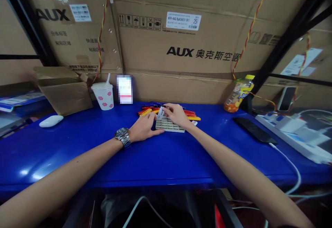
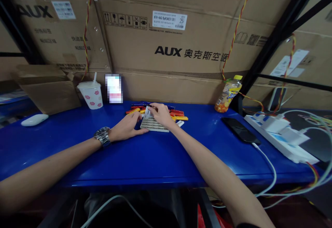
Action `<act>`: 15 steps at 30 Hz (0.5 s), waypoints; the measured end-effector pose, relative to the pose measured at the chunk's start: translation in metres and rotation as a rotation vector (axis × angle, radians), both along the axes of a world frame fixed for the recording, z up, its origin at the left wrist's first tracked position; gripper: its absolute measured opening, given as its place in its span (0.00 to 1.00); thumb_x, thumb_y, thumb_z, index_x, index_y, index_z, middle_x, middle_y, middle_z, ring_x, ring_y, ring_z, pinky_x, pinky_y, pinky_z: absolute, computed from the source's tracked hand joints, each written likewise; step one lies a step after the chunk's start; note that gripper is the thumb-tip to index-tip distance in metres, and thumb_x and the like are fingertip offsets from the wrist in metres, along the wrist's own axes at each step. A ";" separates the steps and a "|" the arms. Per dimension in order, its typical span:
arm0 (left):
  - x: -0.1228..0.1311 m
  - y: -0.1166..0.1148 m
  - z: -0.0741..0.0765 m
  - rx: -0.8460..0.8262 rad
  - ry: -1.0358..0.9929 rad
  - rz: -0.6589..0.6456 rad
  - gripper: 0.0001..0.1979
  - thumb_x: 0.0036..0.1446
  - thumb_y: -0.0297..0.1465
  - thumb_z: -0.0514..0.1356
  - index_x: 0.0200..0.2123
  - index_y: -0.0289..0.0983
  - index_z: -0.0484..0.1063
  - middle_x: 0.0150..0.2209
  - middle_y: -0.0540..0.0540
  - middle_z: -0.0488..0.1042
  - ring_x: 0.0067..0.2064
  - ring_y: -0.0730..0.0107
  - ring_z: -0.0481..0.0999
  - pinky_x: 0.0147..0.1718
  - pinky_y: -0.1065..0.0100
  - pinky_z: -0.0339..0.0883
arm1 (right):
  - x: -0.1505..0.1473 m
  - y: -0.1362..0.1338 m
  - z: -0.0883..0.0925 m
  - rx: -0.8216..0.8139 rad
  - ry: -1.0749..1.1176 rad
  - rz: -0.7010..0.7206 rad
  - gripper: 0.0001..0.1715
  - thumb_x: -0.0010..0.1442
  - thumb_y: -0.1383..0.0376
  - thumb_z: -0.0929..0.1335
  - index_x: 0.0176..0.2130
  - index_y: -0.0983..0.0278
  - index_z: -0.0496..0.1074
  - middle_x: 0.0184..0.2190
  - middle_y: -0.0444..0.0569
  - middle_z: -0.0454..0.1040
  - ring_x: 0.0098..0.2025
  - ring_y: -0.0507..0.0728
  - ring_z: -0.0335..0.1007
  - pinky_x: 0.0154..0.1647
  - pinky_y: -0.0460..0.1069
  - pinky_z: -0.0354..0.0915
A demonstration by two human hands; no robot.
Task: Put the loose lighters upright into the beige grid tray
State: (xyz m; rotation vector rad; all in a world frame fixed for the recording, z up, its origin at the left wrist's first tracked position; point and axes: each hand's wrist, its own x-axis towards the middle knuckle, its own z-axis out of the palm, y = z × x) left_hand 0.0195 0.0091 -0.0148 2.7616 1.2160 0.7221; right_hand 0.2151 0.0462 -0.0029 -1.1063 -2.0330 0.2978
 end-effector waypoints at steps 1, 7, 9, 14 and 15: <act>0.000 0.000 0.000 0.000 0.001 -0.010 0.22 0.57 0.51 0.57 0.37 0.38 0.59 0.39 0.42 0.70 0.39 0.57 0.71 0.37 0.58 0.64 | 0.000 0.000 -0.001 0.005 -0.016 0.008 0.17 0.63 0.57 0.64 0.37 0.66 0.77 0.28 0.49 0.78 0.29 0.56 0.71 0.34 0.49 0.63; -0.001 0.002 0.000 -0.001 0.022 -0.091 0.15 0.60 0.45 0.56 0.34 0.38 0.61 0.35 0.44 0.70 0.35 0.61 0.69 0.35 0.61 0.64 | 0.005 0.000 0.002 0.092 -0.220 0.007 0.23 0.69 0.56 0.57 0.45 0.63 0.76 0.40 0.53 0.79 0.42 0.58 0.72 0.47 0.52 0.61; -0.001 0.001 0.002 -0.005 0.009 -0.112 0.14 0.60 0.43 0.56 0.33 0.39 0.61 0.34 0.45 0.70 0.35 0.62 0.69 0.34 0.61 0.64 | 0.011 -0.001 0.003 0.116 -0.329 -0.060 0.23 0.69 0.58 0.57 0.44 0.63 0.77 0.40 0.54 0.78 0.43 0.59 0.69 0.49 0.54 0.59; -0.001 -0.002 0.004 0.003 0.034 -0.156 0.12 0.62 0.41 0.54 0.33 0.39 0.61 0.34 0.45 0.69 0.36 0.62 0.69 0.34 0.62 0.64 | 0.023 0.001 -0.001 0.070 -0.553 -0.093 0.18 0.64 0.58 0.65 0.47 0.65 0.75 0.45 0.59 0.74 0.49 0.63 0.63 0.50 0.56 0.56; -0.001 -0.002 0.004 0.008 0.045 -0.162 0.12 0.63 0.41 0.54 0.33 0.39 0.62 0.34 0.45 0.69 0.36 0.62 0.69 0.34 0.62 0.64 | 0.023 0.001 -0.003 0.058 -0.576 -0.082 0.18 0.64 0.59 0.65 0.48 0.66 0.74 0.45 0.60 0.73 0.49 0.63 0.63 0.50 0.56 0.56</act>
